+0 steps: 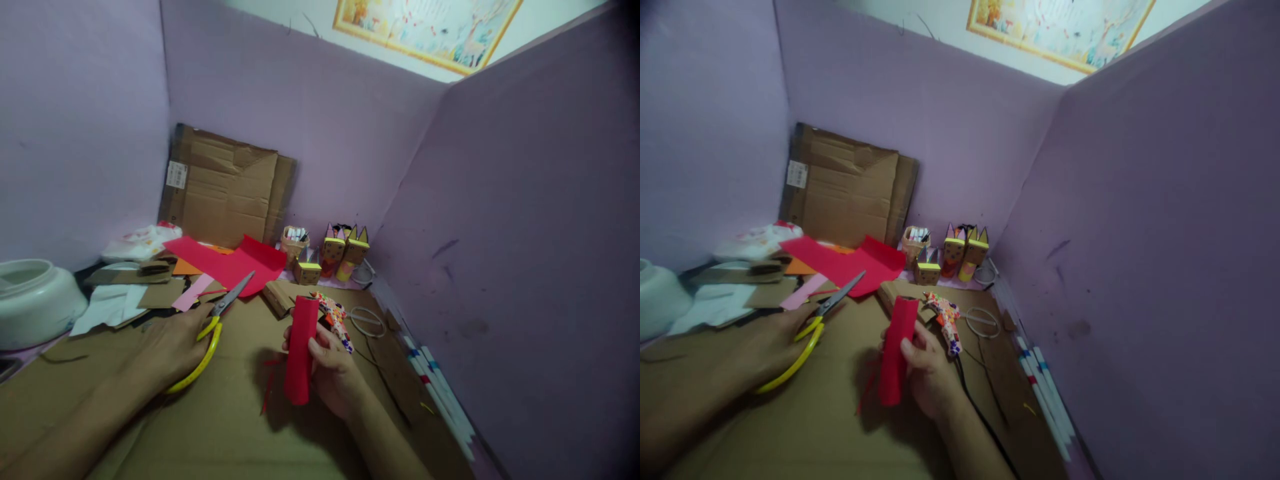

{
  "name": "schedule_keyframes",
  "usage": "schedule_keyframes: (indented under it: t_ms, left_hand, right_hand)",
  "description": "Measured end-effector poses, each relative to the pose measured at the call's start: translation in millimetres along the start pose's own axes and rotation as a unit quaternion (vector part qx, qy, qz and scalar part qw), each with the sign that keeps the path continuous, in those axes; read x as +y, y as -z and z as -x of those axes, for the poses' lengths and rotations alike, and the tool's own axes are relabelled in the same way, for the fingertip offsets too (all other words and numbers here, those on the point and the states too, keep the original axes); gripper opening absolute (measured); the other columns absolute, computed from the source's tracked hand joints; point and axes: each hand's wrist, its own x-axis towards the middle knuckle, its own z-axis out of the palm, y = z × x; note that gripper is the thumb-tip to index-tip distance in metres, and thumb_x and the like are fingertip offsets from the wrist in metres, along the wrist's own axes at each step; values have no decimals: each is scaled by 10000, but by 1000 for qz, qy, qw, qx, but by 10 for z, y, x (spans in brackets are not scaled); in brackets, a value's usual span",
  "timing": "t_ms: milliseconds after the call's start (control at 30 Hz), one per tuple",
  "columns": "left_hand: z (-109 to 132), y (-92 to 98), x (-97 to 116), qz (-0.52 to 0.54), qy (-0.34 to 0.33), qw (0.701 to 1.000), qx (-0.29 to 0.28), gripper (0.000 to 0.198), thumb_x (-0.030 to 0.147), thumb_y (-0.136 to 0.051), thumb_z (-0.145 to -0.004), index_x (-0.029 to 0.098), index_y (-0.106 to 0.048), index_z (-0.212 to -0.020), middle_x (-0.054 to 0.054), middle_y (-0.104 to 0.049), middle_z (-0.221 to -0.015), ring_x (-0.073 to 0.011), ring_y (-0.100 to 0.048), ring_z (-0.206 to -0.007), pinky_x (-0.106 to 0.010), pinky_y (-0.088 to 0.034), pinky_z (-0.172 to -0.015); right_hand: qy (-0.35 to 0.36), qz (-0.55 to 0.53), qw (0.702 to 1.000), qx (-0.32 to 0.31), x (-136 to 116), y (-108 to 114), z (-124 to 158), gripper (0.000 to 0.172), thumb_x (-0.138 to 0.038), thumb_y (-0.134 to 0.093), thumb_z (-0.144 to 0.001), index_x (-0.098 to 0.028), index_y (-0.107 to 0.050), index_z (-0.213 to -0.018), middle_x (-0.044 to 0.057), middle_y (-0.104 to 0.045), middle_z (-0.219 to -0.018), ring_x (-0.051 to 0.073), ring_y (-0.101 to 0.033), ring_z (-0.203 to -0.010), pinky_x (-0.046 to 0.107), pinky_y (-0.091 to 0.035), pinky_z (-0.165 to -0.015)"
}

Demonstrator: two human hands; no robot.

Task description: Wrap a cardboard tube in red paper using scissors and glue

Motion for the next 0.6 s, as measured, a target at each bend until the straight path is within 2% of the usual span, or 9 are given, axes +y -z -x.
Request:
schedule_keyframes:
  t_ms: [100,233,333,433,500,600]
  left_hand:
    - [-9,18,-3,-11,15,1000,3,272,344,-454,-835,223,-590,-1036,-66,-667,-756,-239,-644,-671,-278,-388,-552]
    - [17,41,79,88,5,995,50,310,354,-450,-846,237,-534,-1120,-40,-661,-821,-225,-641,-735,-301,-452,-623]
    - [91,55,216,239,-1,967,89,313,352,-514,-796,212,-512,-1077,-24,-643,-806,-174,-610,-631,-281,-483,-573]
    - [181,65,374,381,11,921,85,343,320,-585,-749,201,-501,-1059,-38,-646,-841,-165,-616,-650,-260,-499,-543]
    - [227,63,456,420,9,903,84,358,280,-615,-731,203,-502,-1062,-37,-646,-859,-163,-624,-690,-257,-511,-569]
    - [263,43,526,419,-20,904,75,357,259,-634,-730,202,-509,-1060,-15,-631,-839,-150,-623,-692,-271,-531,-630]
  right_hand:
    - [-3,-13,1000,-4,11,0,-5,364,-330,-762,-623,-169,-642,-927,55,-648,-879,187,-606,-779,371,-498,-797]
    - [-46,-23,998,-21,29,5,1,402,-322,-786,-595,-154,-637,-928,56,-653,-855,174,-613,-732,357,-520,-755]
    - [-120,-52,990,-51,52,9,27,426,-316,-791,-610,-131,-626,-955,58,-650,-823,159,-618,-693,344,-544,-685]
    - [-207,-72,973,-78,95,17,59,418,-322,-768,-660,-107,-615,-984,75,-657,-814,161,-632,-667,357,-569,-621]
    - [-241,-76,963,-93,131,19,74,401,-326,-743,-701,-100,-609,-1003,84,-664,-808,163,-642,-651,363,-579,-588]
    - [-256,-76,958,-104,175,16,82,402,-317,-722,-741,-98,-595,-1053,86,-668,-810,160,-654,-647,359,-585,-586]
